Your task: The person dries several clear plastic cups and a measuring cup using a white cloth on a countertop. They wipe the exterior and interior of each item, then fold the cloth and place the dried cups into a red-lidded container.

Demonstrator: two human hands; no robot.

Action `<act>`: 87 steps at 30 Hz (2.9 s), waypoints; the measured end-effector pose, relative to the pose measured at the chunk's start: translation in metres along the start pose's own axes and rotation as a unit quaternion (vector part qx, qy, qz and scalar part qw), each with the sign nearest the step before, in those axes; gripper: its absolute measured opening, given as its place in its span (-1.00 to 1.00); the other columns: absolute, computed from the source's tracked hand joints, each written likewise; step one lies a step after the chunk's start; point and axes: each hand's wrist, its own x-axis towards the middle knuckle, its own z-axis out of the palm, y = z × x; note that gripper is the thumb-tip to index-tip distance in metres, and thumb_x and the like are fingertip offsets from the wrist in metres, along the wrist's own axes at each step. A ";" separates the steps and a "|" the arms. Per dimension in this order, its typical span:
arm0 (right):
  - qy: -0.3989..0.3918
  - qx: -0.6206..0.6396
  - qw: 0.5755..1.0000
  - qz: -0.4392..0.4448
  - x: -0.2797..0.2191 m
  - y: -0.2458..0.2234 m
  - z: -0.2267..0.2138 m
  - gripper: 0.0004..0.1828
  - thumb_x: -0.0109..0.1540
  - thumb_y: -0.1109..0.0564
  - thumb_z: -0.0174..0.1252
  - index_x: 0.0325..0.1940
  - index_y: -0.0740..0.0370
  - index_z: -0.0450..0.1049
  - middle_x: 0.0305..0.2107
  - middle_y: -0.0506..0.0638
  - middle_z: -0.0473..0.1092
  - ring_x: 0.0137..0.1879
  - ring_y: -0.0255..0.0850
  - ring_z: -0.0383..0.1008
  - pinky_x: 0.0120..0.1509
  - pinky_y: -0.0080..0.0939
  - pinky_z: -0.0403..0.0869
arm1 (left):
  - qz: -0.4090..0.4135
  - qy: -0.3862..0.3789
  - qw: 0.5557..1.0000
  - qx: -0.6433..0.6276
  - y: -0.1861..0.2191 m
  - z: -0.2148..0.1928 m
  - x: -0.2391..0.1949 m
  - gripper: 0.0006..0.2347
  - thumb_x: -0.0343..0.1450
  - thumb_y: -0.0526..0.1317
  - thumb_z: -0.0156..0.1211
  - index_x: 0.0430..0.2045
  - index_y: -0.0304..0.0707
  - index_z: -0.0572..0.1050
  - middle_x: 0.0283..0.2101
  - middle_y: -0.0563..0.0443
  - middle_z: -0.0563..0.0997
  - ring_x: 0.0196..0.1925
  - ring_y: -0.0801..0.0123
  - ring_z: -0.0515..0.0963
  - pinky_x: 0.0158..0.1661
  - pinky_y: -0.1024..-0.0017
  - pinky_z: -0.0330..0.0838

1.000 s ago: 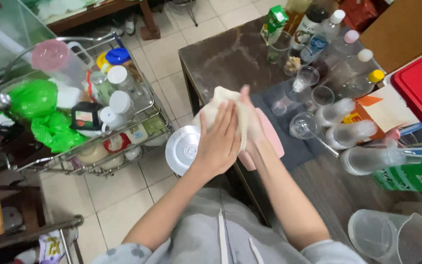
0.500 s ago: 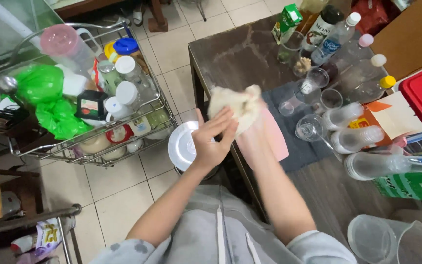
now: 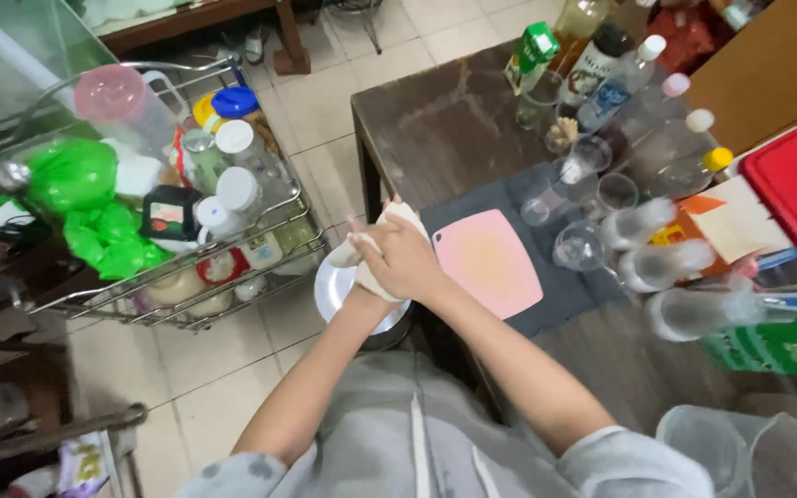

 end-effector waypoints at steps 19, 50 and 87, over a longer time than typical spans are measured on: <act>0.015 0.300 0.936 0.183 -0.004 0.028 0.009 -0.48 0.37 -0.16 0.01 -0.56 0.06 0.61 -0.68 -0.20 0.40 -0.38 -0.39 0.36 -0.16 -0.23 0.44 | 0.283 0.319 0.853 -0.299 -0.060 -0.070 -0.026 -0.72 0.41 -0.10 -0.04 -0.79 0.10 0.30 -0.68 0.23 0.31 -0.47 0.35 0.42 -0.17 0.28 0.34; -0.002 -0.350 0.931 -0.101 -0.035 0.041 0.037 -0.29 0.19 0.25 0.02 0.47 0.25 0.17 0.42 0.33 0.01 0.56 0.29 -0.11 0.54 0.42 -0.05 | -0.071 -0.238 0.710 -0.659 -0.070 -0.152 -0.020 -0.26 0.36 0.07 0.17 0.45 -0.23 0.11 0.54 -0.39 -0.50 0.53 -0.48 -0.37 0.44 -0.20 -0.34; 0.119 0.729 0.615 0.278 -0.023 0.094 0.017 -0.39 0.39 -0.43 -0.28 0.43 -0.28 0.26 0.37 -0.05 0.28 0.47 -0.03 0.27 0.54 0.16 0.22 | -0.068 0.087 0.442 -0.890 -0.030 -0.148 -0.007 -0.59 0.63 -0.25 -0.40 0.41 -0.36 0.15 0.53 -0.12 0.08 0.52 0.26 0.10 0.50 -0.03 -0.33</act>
